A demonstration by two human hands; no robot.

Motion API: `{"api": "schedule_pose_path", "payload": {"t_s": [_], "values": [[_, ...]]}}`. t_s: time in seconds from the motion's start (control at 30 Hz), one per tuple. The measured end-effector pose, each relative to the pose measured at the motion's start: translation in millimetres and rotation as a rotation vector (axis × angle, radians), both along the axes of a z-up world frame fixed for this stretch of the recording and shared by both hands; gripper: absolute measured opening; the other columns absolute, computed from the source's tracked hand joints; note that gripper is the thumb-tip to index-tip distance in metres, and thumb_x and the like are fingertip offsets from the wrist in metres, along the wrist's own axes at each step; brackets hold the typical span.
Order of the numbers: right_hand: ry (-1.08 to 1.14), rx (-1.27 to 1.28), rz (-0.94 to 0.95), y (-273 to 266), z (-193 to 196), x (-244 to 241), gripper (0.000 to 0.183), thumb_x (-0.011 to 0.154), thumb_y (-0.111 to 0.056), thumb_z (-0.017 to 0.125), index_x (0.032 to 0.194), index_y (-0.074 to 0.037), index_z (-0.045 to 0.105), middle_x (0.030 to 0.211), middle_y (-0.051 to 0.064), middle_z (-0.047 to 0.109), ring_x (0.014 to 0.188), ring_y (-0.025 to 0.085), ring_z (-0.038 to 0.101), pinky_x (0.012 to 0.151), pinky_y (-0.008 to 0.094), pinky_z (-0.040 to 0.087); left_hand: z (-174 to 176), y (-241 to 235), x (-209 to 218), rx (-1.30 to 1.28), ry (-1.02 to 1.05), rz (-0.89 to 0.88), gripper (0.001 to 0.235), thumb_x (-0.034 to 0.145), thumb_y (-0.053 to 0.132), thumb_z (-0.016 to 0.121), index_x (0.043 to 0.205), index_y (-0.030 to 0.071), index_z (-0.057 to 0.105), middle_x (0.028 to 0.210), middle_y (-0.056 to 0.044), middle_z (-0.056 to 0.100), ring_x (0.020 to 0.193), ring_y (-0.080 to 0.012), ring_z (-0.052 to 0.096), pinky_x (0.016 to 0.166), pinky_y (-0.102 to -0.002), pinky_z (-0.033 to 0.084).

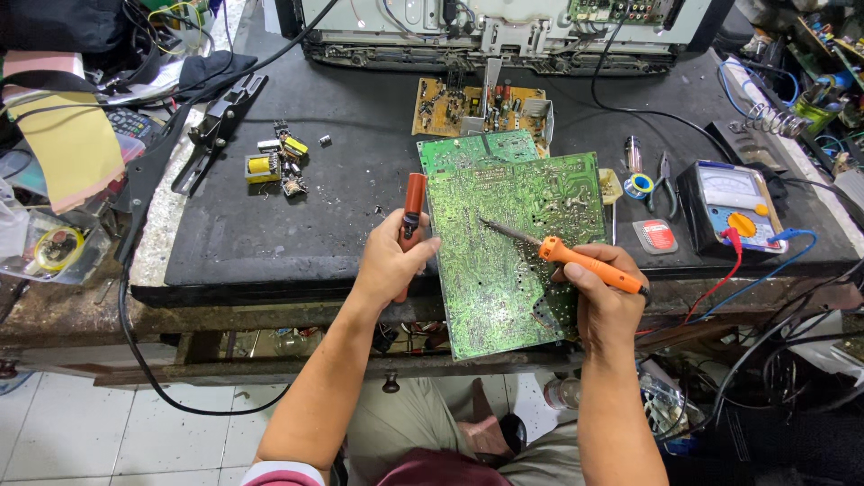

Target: The person uses a soldering iron and a hot air gun to work on a green circuit board placed on a cluttered workbench. They also use a small metal tool to scrape or clean specific areas on the board's surface.

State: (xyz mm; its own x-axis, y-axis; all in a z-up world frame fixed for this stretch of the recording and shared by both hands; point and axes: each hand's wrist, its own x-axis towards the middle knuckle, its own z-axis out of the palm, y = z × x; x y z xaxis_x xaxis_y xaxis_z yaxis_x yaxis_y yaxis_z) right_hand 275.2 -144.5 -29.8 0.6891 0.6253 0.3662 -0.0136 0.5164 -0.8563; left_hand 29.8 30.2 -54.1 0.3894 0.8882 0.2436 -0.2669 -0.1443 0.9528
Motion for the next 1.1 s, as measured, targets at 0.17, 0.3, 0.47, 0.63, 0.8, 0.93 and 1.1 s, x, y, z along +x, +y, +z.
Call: {"api": "schedule_pose_path", "payload": {"t_s": [0.17,0.3,0.47,0.63,0.8,0.93,1.1], "values": [[-0.010,0.014,0.006,-1.1,-10.1,4.4,0.038,0.073,0.005,0.082,0.104,0.016,0.064,0.075,0.030,0.066,0.063,0.039,0.075,0.064,0.043,0.063,4.1,-2.7,-1.1,0.049,0.043,-0.011,0.029,0.079,0.004,0.084,0.104,0.003,0.070,0.059,-0.007,0.060,0.044,-0.0162,0.064,0.044,-0.028,0.053],[0.044,0.065,0.030,0.5,-12.6,8.6,0.042,0.071,-0.001,0.083,0.104,0.014,0.063,0.075,0.030,0.065,0.060,0.041,0.074,0.063,0.046,0.065,0.8,0.5,-0.7,0.045,0.019,-0.032,0.027,0.081,0.002,0.082,0.105,0.003,0.070,0.057,-0.008,0.059,0.044,-0.0176,0.064,0.046,-0.028,0.053],[0.024,0.044,-0.025,-2.4,-12.9,1.6,0.039,0.075,-0.001,0.081,0.106,0.014,0.062,0.076,0.030,0.066,0.061,0.039,0.074,0.064,0.044,0.064,-17.7,7.6,-0.7,0.040,0.028,-0.052,0.025,0.082,0.004,0.081,0.104,0.003,0.070,0.056,-0.008,0.061,0.045,-0.0173,0.064,0.047,-0.028,0.053],[0.081,0.063,-0.064,0.3,-13.6,1.0,0.037,0.077,-0.003,0.080,0.107,0.011,0.063,0.076,0.028,0.066,0.060,0.039,0.074,0.062,0.044,0.065,-21.4,15.7,-1.1,0.078,0.023,-0.050,0.024,0.081,0.004,0.081,0.103,0.004,0.069,0.059,-0.009,0.061,0.048,-0.0175,0.066,0.049,-0.029,0.054],[0.046,0.020,-0.108,-1.9,-20.4,3.1,0.038,0.077,-0.004,0.081,0.106,0.012,0.062,0.076,0.030,0.067,0.059,0.038,0.074,0.061,0.045,0.065,-29.6,18.8,0.4,0.106,0.062,-0.035,0.024,0.081,0.007,0.082,0.101,0.005,0.071,0.060,-0.007,0.061,0.049,-0.0181,0.068,0.050,-0.029,0.054],[0.049,0.023,-0.121,-1.1,-16.5,-4.9,0.039,0.075,-0.007,0.082,0.104,0.011,0.062,0.075,0.029,0.067,0.059,0.037,0.074,0.060,0.044,0.064,-26.7,16.2,0.6,0.126,0.060,-0.040,0.022,0.081,0.008,0.082,0.100,0.006,0.071,0.059,-0.008,0.059,0.048,-0.0182,0.068,0.050,-0.029,0.053],[0.030,0.002,-0.106,2.9,-16.5,-0.5,0.039,0.075,-0.006,0.081,0.106,0.010,0.063,0.079,0.030,0.068,0.062,0.038,0.075,0.059,0.042,0.065,-21.8,16.9,0.6,0.137,0.025,-0.023,0.020,0.080,0.009,0.083,0.097,0.007,0.072,0.063,-0.008,0.060,0.052,-0.0195,0.070,0.052,-0.030,0.054]]}}
